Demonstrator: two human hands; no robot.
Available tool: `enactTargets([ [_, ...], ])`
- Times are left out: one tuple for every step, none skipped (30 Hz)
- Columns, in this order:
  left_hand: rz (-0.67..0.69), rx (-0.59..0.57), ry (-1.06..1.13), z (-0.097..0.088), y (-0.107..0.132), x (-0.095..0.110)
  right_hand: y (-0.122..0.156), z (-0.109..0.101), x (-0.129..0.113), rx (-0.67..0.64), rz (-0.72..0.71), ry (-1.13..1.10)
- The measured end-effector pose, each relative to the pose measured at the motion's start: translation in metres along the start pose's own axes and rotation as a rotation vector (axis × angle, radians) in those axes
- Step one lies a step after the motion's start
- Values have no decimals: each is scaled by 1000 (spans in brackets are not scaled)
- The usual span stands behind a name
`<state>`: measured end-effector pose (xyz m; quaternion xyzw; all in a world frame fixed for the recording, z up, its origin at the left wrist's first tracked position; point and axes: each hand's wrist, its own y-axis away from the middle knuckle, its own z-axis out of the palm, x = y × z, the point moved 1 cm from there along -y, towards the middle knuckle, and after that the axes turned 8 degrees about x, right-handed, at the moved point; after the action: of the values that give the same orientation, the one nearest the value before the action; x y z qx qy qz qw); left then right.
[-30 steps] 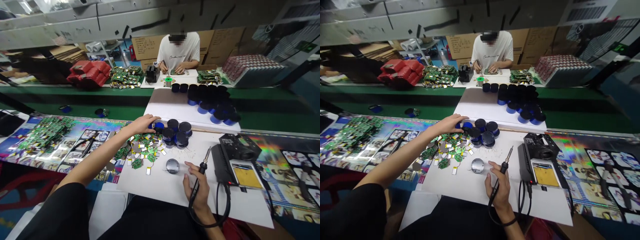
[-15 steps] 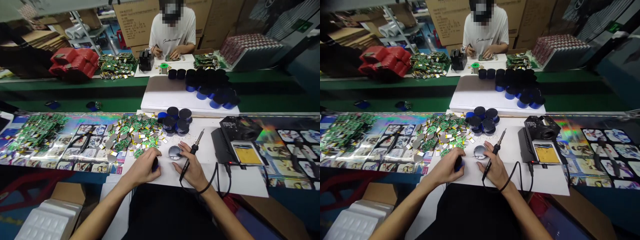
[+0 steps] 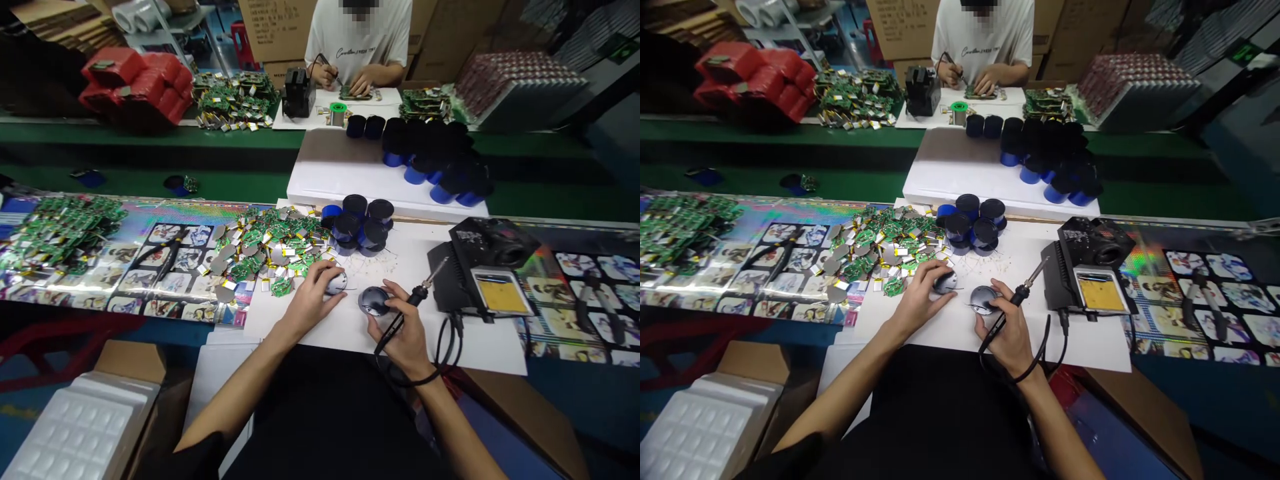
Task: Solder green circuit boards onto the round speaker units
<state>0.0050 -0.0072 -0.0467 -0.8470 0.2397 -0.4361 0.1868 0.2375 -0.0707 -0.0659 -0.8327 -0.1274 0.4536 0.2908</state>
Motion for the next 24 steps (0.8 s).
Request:
enactTargets([
  [8, -21, 12, 7, -8, -1, 2, -1, 0, 2, -3, -4],
  [13, -49, 24, 14, -16, -2, 4, -1, 1, 4, -7, -11],
  [16, -83, 33, 20, -24, -2, 6, -2, 1, 5, -12, -20],
  [19, -118, 37, 26, -32, -1, 7, -2, 1, 4, -16, -29],
  [25, -152, 37, 30, -38, 0, 8, -2, 1, 0, -17, -37],
  [44, -183, 35, 32, -44, 1, 9, -2, 1, -7, -14, -42],
  [75, -202, 32, 30, -47, 3, 9, -2, 1, -16, -9, -45],
  [109, -199, 27, 26, -49, 4, 10, -2, 1, -22, -5, -46],
  [132, -173, 14, 19, -47, 5, 10, -2, 1, -24, -2, -46],
  [135, -121, -10, 9, -44, 6, 9, -3, 0, -23, -2, -45],
  [111, -55, -49, -2, -37, 5, 9, -3, -1, -18, -5, -45],
  [57, 13, -104, -14, -29, 4, 9, -2, -2, -13, -8, -44],
  [-11, 66, -171, -26, -19, 3, 8, -1, -3, -10, -10, -42],
  [-79, 73, -236, -36, -8, 0, 7, 0, -4, -11, -9, -40],
  [-133, 50, -292, -44, 3, -2, 6, 2, -5, -15, -9, -38],
  [-179, 17, -339, -49, 14, -4, 5, 5, -6, -19, -10, -38],
  [-211, -13, -375, -52, 23, -6, 4, 7, -7, -25, -15, -40],
  [-231, -34, -399, -54, 30, -7, 3, 10, -8, -33, -22, -45],
  [-241, -45, -410, -54, 36, -8, 1, 12, -9, -42, -30, -52],
  [-243, -50, -409, -53, 39, -8, 0, 13, -10, -55, -36, -58],
  [-243, -56, -395, -53, 40, -8, -1, 14, -10, -68, -39, -61],
  [-250, -67, -367, -53, 40, -7, -2, 14, -11, -77, -43, -62],
  [-272, -85, -328, -53, 38, -7, -3, 13, -12, -79, -46, -60],
  [-310, -111, -278, -55, 36, -6, -3, 11, -13, -72, -49, -56],
])
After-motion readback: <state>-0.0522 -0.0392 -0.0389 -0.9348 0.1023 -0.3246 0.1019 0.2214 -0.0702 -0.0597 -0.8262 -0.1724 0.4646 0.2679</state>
